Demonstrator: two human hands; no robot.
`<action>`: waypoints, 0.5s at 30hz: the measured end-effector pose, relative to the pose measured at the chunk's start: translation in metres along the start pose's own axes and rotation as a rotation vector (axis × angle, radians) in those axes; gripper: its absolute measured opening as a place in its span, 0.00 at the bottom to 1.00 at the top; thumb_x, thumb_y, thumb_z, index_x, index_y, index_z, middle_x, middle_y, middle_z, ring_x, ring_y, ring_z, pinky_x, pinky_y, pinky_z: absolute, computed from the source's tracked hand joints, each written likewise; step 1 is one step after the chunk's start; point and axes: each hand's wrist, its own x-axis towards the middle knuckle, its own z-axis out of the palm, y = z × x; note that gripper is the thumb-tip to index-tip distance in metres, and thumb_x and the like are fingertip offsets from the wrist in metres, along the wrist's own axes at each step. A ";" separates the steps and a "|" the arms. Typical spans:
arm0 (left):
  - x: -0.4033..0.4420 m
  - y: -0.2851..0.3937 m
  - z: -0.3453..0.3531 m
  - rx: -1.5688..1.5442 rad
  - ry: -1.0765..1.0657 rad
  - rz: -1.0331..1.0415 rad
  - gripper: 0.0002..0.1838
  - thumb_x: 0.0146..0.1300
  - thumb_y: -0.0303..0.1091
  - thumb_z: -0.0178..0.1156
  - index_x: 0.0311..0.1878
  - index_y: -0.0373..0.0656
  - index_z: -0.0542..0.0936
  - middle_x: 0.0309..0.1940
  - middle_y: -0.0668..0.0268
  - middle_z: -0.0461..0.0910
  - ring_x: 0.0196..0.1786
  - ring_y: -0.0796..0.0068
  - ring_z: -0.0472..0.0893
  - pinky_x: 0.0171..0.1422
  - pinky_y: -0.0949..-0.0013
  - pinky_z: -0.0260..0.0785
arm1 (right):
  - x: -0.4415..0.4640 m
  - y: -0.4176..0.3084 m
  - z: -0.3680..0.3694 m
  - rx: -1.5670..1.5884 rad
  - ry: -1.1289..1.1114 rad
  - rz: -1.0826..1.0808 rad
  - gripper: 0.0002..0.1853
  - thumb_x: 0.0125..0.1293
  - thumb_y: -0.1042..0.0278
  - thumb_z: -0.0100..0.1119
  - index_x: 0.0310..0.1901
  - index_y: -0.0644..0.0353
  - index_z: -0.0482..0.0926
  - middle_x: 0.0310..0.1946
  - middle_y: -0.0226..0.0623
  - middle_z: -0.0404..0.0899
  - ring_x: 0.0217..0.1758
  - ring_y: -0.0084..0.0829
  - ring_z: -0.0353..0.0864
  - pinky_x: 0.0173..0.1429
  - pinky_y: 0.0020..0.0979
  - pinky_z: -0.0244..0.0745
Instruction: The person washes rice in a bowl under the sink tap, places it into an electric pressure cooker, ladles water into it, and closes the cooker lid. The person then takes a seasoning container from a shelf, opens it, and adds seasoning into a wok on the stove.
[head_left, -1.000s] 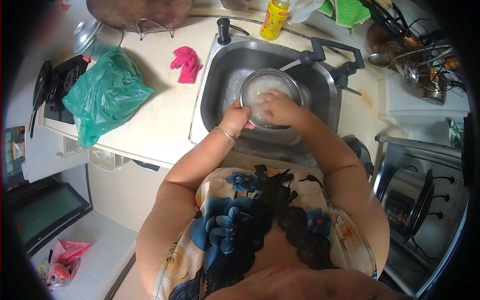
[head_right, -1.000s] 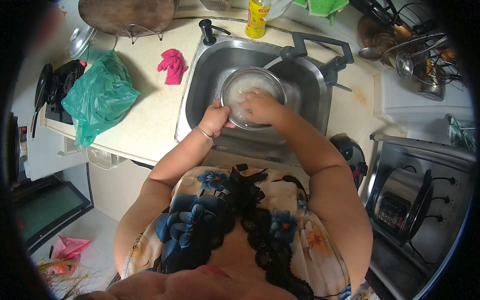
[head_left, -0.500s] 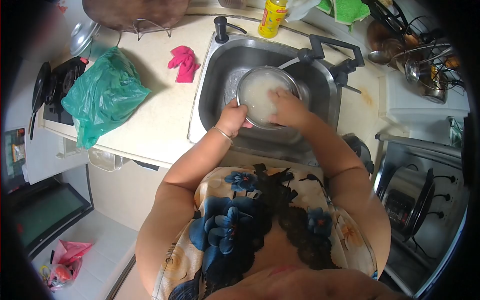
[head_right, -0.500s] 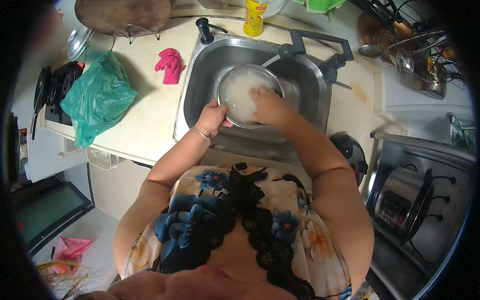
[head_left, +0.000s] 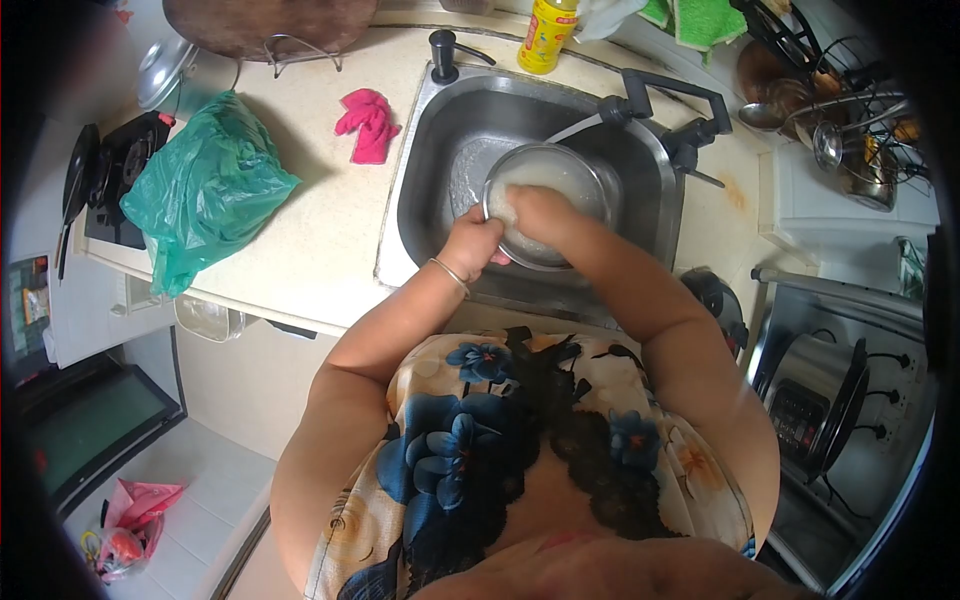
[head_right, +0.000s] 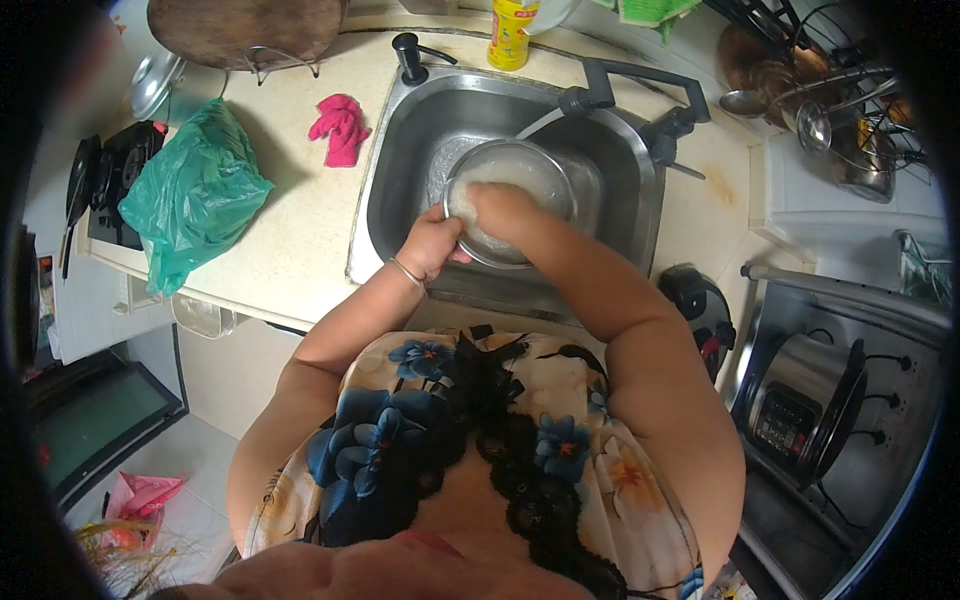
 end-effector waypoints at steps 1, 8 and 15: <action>-0.002 0.003 0.002 0.012 0.005 -0.003 0.15 0.58 0.26 0.44 0.48 0.34 0.70 0.35 0.59 0.77 0.28 0.73 0.78 0.24 0.75 0.74 | 0.000 -0.006 -0.012 -0.054 -0.028 0.029 0.12 0.52 0.71 0.54 0.40 0.61 0.74 0.39 0.48 0.77 0.43 0.46 0.76 0.48 0.41 0.70; 0.002 0.004 0.000 0.041 0.010 -0.002 0.14 0.58 0.26 0.45 0.48 0.33 0.70 0.33 0.59 0.77 0.28 0.72 0.79 0.24 0.75 0.75 | 0.004 0.014 -0.035 -0.300 0.152 -0.010 0.11 0.52 0.70 0.53 0.38 0.60 0.76 0.37 0.42 0.78 0.42 0.44 0.77 0.45 0.39 0.72; 0.000 0.019 -0.003 -0.014 0.063 0.018 0.15 0.57 0.25 0.45 0.48 0.33 0.70 0.34 0.58 0.77 0.27 0.72 0.78 0.23 0.75 0.74 | -0.018 0.017 -0.031 -0.123 0.241 -0.004 0.19 0.52 0.70 0.56 0.47 0.61 0.72 0.48 0.46 0.71 0.51 0.45 0.71 0.53 0.37 0.68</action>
